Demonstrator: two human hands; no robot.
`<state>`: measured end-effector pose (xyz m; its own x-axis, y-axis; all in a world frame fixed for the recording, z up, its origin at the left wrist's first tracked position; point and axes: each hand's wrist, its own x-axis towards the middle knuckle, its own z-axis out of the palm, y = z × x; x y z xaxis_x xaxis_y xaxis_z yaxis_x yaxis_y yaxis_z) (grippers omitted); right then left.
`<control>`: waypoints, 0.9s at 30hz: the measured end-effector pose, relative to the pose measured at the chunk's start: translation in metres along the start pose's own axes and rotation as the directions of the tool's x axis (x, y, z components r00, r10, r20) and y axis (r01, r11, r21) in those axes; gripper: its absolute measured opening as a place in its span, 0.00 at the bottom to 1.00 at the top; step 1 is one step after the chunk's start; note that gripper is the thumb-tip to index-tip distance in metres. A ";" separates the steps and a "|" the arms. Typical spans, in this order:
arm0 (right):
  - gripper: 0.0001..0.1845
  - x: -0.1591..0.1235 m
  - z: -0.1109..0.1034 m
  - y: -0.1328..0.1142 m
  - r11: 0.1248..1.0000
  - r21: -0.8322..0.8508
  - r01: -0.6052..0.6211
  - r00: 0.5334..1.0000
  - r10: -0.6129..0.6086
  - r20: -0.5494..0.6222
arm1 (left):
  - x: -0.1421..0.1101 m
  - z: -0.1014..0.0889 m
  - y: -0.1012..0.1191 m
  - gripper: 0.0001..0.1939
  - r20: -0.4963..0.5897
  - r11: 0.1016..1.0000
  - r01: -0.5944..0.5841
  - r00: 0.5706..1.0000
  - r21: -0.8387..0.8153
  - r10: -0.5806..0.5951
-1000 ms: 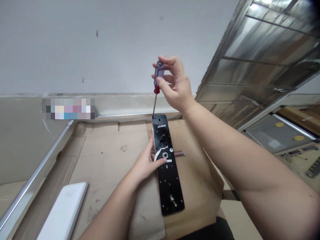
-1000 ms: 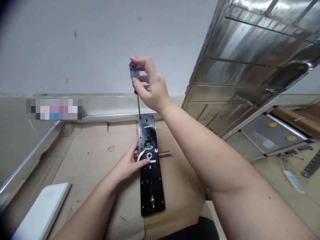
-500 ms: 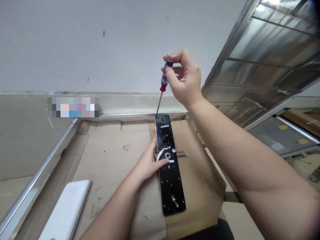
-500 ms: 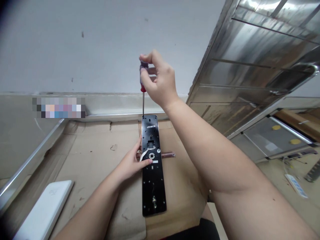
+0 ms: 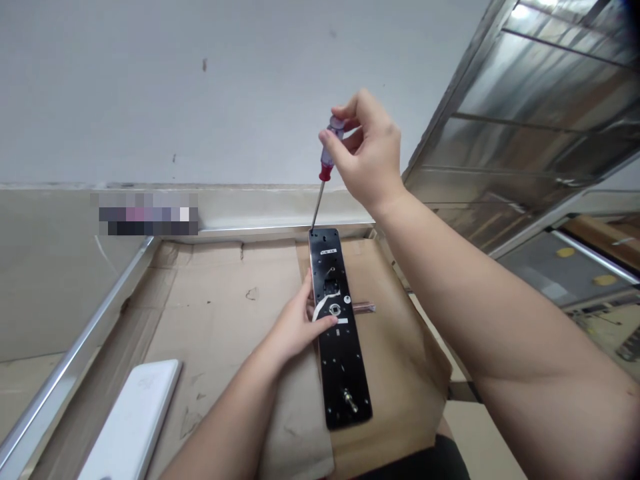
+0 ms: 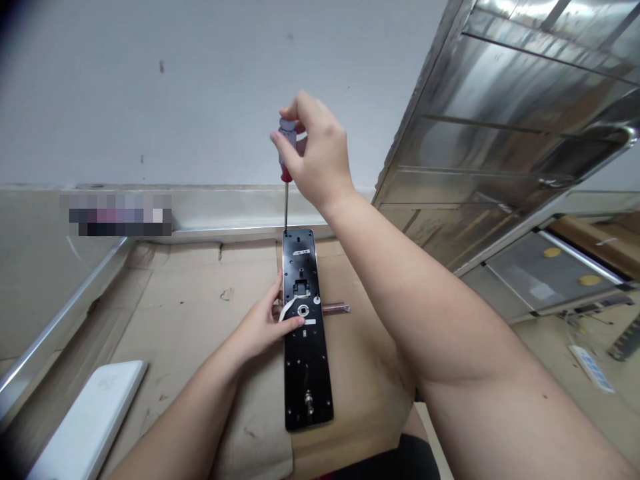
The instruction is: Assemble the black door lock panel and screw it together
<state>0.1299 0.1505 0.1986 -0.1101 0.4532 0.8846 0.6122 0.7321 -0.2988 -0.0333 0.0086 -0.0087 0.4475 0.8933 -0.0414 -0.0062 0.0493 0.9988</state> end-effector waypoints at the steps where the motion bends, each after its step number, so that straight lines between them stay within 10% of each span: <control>1: 0.14 0.001 0.001 0.001 1.000 -0.022 0.008 1.000 -0.008 -0.024 | 0.000 0.000 0.000 0.60 -0.001 1.000 0.004 1.000 -0.001 -0.004; 9: 0.06 0.007 0.002 0.002 0.984 0.176 -0.027 0.999 0.031 -0.023 | -0.001 -0.001 0.002 0.60 0.016 1.000 0.010 1.000 0.002 -0.010; 27: 0.13 0.007 0.002 -0.014 0.999 0.038 -0.004 0.997 0.008 -0.081 | 0.001 0.001 0.000 0.60 0.024 0.997 -0.012 1.000 -0.075 0.014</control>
<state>0.1188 0.1443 0.2080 -0.0415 0.4158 0.9085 0.5824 0.7489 -0.3162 -0.0320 0.0090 -0.0087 0.4688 0.8829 -0.0272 -0.0782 0.0721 0.9943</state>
